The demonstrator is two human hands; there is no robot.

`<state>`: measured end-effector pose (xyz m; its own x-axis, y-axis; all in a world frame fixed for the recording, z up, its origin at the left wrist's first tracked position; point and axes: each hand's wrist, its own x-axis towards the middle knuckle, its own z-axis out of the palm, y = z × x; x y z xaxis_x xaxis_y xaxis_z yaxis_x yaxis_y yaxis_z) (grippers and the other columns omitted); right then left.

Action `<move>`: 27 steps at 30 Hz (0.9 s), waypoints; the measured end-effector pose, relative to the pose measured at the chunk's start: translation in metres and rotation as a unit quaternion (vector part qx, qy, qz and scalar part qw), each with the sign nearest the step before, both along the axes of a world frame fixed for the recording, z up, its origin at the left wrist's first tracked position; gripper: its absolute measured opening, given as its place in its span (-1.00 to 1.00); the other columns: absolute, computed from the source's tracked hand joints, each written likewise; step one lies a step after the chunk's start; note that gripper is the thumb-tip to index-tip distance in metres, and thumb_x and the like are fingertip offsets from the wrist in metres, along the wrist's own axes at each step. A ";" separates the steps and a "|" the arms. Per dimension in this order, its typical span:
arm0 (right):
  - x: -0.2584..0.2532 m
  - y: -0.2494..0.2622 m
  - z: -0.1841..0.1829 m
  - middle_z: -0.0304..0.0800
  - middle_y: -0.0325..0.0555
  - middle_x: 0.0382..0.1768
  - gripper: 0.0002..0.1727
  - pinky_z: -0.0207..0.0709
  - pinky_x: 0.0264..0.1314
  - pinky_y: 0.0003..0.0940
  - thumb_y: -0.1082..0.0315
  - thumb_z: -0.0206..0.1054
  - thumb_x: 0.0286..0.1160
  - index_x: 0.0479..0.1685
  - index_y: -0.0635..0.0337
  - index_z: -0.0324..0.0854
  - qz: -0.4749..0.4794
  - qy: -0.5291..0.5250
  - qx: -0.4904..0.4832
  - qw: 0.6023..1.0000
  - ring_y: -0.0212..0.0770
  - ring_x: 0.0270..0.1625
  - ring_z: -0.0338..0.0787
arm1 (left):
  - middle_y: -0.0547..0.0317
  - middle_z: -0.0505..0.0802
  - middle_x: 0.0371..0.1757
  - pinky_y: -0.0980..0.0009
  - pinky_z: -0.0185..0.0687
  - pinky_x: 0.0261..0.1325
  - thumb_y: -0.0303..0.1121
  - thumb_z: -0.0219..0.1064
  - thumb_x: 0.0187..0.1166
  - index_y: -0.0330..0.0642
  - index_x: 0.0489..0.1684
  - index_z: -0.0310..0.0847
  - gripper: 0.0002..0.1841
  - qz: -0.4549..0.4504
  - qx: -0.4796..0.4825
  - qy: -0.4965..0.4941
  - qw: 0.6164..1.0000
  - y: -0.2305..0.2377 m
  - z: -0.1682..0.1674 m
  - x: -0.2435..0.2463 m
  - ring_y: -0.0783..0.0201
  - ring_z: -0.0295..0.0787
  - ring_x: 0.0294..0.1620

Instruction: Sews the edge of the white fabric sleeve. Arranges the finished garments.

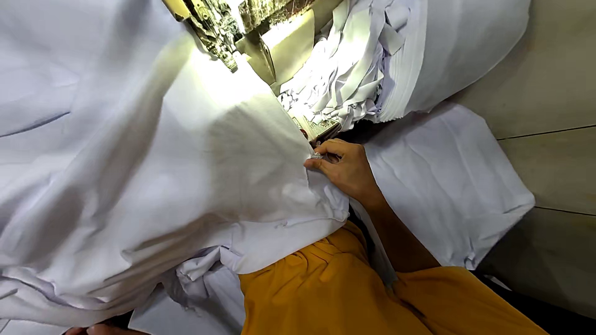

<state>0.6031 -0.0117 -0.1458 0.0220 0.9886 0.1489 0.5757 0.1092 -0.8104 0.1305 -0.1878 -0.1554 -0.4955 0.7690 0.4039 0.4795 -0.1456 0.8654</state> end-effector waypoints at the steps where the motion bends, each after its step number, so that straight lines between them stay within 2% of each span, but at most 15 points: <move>1: 0.000 0.000 -0.002 0.80 -0.31 -0.37 -0.76 0.52 -0.25 -0.43 0.08 0.60 0.34 -0.35 0.06 0.84 0.002 0.005 0.017 1.000 -0.42 -0.32 0.67 | 0.40 0.68 0.25 0.46 0.52 0.43 -0.33 0.04 0.82 -0.35 0.38 0.33 -0.67 -0.004 -0.006 -0.027 1.000 0.003 -0.002 0.012 0.54 0.62 0.32; 2: 0.000 0.000 -0.005 0.80 -0.30 -0.39 -0.77 0.55 -0.22 -0.44 0.11 0.59 0.35 -0.37 0.08 0.86 0.005 0.009 0.035 0.999 -0.41 -0.29 0.69 | 0.40 0.68 0.29 0.44 0.52 0.46 -0.17 0.14 0.80 -0.36 0.44 0.25 -0.54 -0.008 -0.025 -0.048 0.998 0.005 -0.006 0.023 0.55 0.61 0.36; 3: 0.000 0.000 -0.006 0.80 -0.29 -0.42 -0.78 0.56 -0.21 -0.45 0.13 0.58 0.36 -0.38 0.10 0.86 0.008 0.009 0.053 0.999 -0.40 -0.30 0.70 | 0.27 0.62 0.42 0.40 0.47 0.56 0.04 0.27 0.70 -0.47 0.58 0.05 -0.22 -0.024 -0.058 -0.057 0.996 0.005 -0.011 0.030 0.51 0.54 0.48; 4: 0.000 0.000 -0.007 0.79 -0.28 -0.43 -0.79 0.56 -0.21 -0.46 0.16 0.57 0.38 -0.39 0.12 0.86 0.009 0.008 0.070 0.997 -0.40 -0.30 0.70 | 0.09 0.51 0.54 0.38 0.40 0.64 0.23 0.41 0.50 -0.55 0.67 -0.21 0.13 -0.038 -0.094 -0.065 0.993 0.006 -0.017 0.034 0.45 0.44 0.60; 5: 0.000 0.001 -0.008 0.79 -0.26 -0.45 -0.80 0.56 -0.20 -0.46 0.19 0.55 0.39 -0.40 0.14 0.86 0.010 0.007 0.085 0.996 -0.39 -0.31 0.70 | -0.06 0.40 0.61 0.38 0.37 0.66 0.33 0.52 0.29 -0.58 0.70 -0.42 0.37 -0.043 -0.127 -0.068 0.989 0.007 -0.022 0.036 0.40 0.36 0.66; 6: 0.000 0.001 -0.009 0.78 -0.25 -0.46 -0.81 0.54 -0.21 -0.46 0.23 0.54 0.39 -0.42 0.16 0.86 0.010 0.006 0.101 0.995 -0.38 -0.32 0.69 | -0.21 0.31 0.65 0.40 0.34 0.67 0.36 0.59 0.15 -0.61 0.69 -0.53 0.50 -0.039 -0.155 -0.062 0.985 0.008 -0.025 0.039 0.34 0.30 0.69; 7: -0.001 0.001 -0.010 0.77 -0.23 -0.48 -0.82 0.52 -0.22 -0.47 0.26 0.53 0.39 -0.43 0.18 0.85 0.009 0.007 0.115 0.993 -0.37 -0.33 0.67 | -0.31 0.28 0.67 0.41 0.34 0.67 0.33 0.65 0.07 -0.62 0.70 -0.54 0.55 -0.032 -0.175 -0.055 0.982 0.009 -0.026 0.041 0.30 0.30 0.70; 10: -0.003 0.002 -0.010 0.74 -0.21 -0.52 -0.84 0.50 -0.24 -0.48 0.34 0.48 0.39 -0.46 0.22 0.84 0.003 0.000 0.144 0.990 -0.35 -0.36 0.65 | -0.42 0.30 0.66 0.47 0.34 0.64 0.23 0.70 0.03 -0.64 0.72 -0.44 0.52 -0.023 -0.227 -0.015 0.973 0.013 -0.016 0.049 0.32 0.36 0.66; 12: -0.005 0.001 -0.010 0.72 -0.20 -0.53 -0.82 0.48 -0.24 -0.45 0.35 0.44 0.43 -0.47 0.23 0.82 0.001 -0.008 0.147 0.989 -0.33 -0.37 0.64 | -0.40 0.37 0.62 0.51 0.36 0.61 0.12 0.73 0.04 -0.68 0.70 -0.37 0.46 -0.023 -0.243 -0.012 0.970 0.016 -0.007 0.055 0.38 0.40 0.61; 15: -0.006 0.001 -0.011 0.73 -0.22 -0.50 -0.78 0.48 -0.21 -0.43 0.30 0.41 0.50 -0.44 0.21 0.82 0.008 -0.005 0.131 0.991 -0.34 -0.34 0.65 | -0.18 0.45 0.56 0.54 0.48 0.52 -0.12 0.75 0.03 -0.61 0.70 -0.39 0.38 -0.008 -0.230 -0.073 0.970 0.019 -0.008 0.059 0.48 0.50 0.51; 17: -0.005 -0.001 -0.010 0.71 -0.24 -0.45 -0.74 0.50 -0.17 -0.40 0.20 0.41 0.56 -0.38 0.18 0.81 0.018 0.000 0.098 0.995 -0.34 -0.30 0.64 | -0.03 0.54 0.46 0.52 0.57 0.46 -0.21 0.74 0.07 -0.57 0.67 -0.36 0.31 -0.002 -0.210 -0.110 0.971 0.021 -0.009 0.060 0.51 0.60 0.41; 19: -0.003 -0.004 -0.010 0.74 -0.25 -0.40 -0.71 0.52 -0.15 -0.37 0.08 0.51 0.45 -0.33 0.15 0.81 0.023 0.000 0.068 0.997 -0.34 -0.26 0.65 | 0.03 0.55 0.46 0.52 0.58 0.47 -0.14 0.75 0.06 -0.53 0.68 -0.38 0.34 -0.007 -0.216 -0.125 0.968 0.020 -0.009 0.059 0.52 0.61 0.41; 21: -0.002 -0.005 -0.009 0.77 -0.29 -0.41 -0.70 0.49 -0.16 -0.37 0.04 0.60 0.31 -0.37 0.11 0.83 0.017 0.004 0.062 0.998 -0.36 -0.28 0.65 | 0.00 0.53 0.48 0.54 0.56 0.46 -0.08 0.77 0.01 -0.54 0.69 -0.38 0.39 -0.006 -0.228 -0.120 0.966 0.019 -0.008 0.058 0.54 0.59 0.42; 24: -0.003 -0.002 -0.007 0.75 -0.31 -0.48 -0.75 0.45 -0.19 -0.41 0.12 0.64 0.22 -0.45 0.10 0.84 0.019 0.009 0.072 0.997 -0.39 -0.32 0.63 | 0.03 0.53 0.47 0.58 0.54 0.46 -0.13 0.75 0.00 -0.53 0.69 -0.32 0.34 0.008 -0.238 -0.112 0.965 0.021 -0.007 0.059 0.57 0.58 0.40; 27: -0.003 0.000 -0.005 0.75 -0.29 -0.51 -0.80 0.44 -0.18 -0.41 0.19 0.59 0.26 -0.48 0.13 0.85 0.025 0.008 0.087 0.996 -0.37 -0.32 0.63 | 0.00 0.57 0.43 0.56 0.60 0.41 -0.16 0.73 0.06 -0.55 0.68 -0.32 0.30 0.003 -0.238 -0.114 0.964 0.021 -0.008 0.057 0.53 0.64 0.35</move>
<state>0.5997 -0.0116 -0.1512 -0.0238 0.9480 0.3173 0.5536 0.2768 -0.7854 0.1873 -0.1665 -0.1631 -0.5353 0.8368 -0.1149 0.2682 0.2973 0.9163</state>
